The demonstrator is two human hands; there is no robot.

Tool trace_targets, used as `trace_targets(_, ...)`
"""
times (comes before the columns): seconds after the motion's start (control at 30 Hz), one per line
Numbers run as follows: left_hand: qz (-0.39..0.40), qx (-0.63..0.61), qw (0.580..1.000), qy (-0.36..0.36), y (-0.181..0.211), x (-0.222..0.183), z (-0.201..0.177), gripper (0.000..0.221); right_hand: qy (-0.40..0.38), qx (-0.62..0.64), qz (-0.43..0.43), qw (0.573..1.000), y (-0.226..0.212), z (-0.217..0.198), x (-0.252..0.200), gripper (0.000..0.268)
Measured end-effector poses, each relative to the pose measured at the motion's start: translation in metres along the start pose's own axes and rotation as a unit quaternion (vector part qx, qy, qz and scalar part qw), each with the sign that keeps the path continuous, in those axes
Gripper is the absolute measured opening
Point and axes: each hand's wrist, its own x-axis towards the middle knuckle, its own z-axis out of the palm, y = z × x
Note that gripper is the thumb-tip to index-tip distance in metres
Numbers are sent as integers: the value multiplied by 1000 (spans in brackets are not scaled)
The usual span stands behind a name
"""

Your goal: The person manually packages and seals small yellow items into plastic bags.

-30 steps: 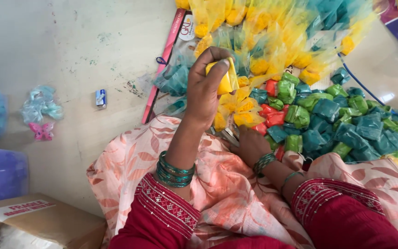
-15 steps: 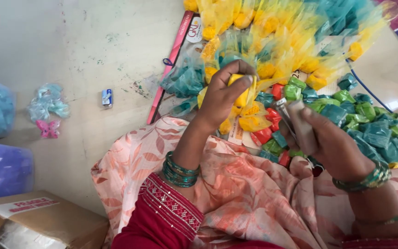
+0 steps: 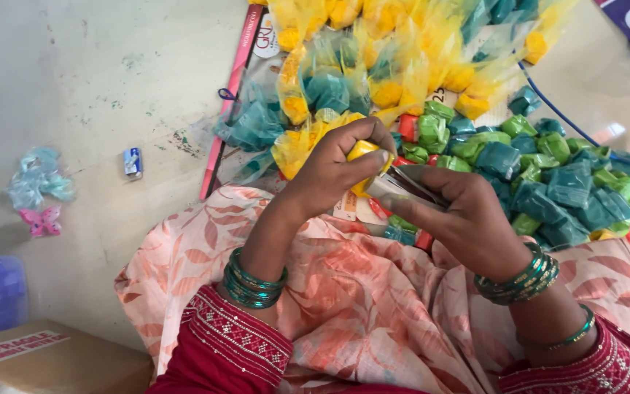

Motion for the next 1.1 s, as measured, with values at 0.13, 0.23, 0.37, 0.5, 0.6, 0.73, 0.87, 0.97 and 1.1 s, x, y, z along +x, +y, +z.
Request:
trace_targets(0.13,-18,6,1000,-23,5,-3,0,11,-7,-20,16,1000,-2,0,-2,36)
trace_targets(0.23,-19,7,999,-29,6,-4,0,11,-4,-12,37,999,-2,4,-2,35)
trace_targets(0.37,-18,7,999,-35,6,-5,-1,11,5,-26,39,999,2,6,-2,36)
trace_targets(0.5,3,0,1000,-26,17,-5,-3,14,23,-35,3,999,8,6,-4,36)
trace_targets(0.6,-35,-64,997,-29,27,-4,-8,28,53,-34,4,998,7,7,-4,37)
trace_targets(0.73,-112,-108,987,-33,12,-6,-11,37,57,-26,-51,997,13,9,-5,39)
trace_targets(0.87,-99,-94,990,-14,3,-8,-6,32,82,-30,-55,995,2,13,-6,35)
trace_targets(0.97,-75,-74,994,3,-3,-8,-2,27,110,-63,-44,991,9,13,-7,34)
trace_targets(1.1,-69,-89,994,3,-19,-3,-2,25,115,-33,-40,992,25,17,-1,34)
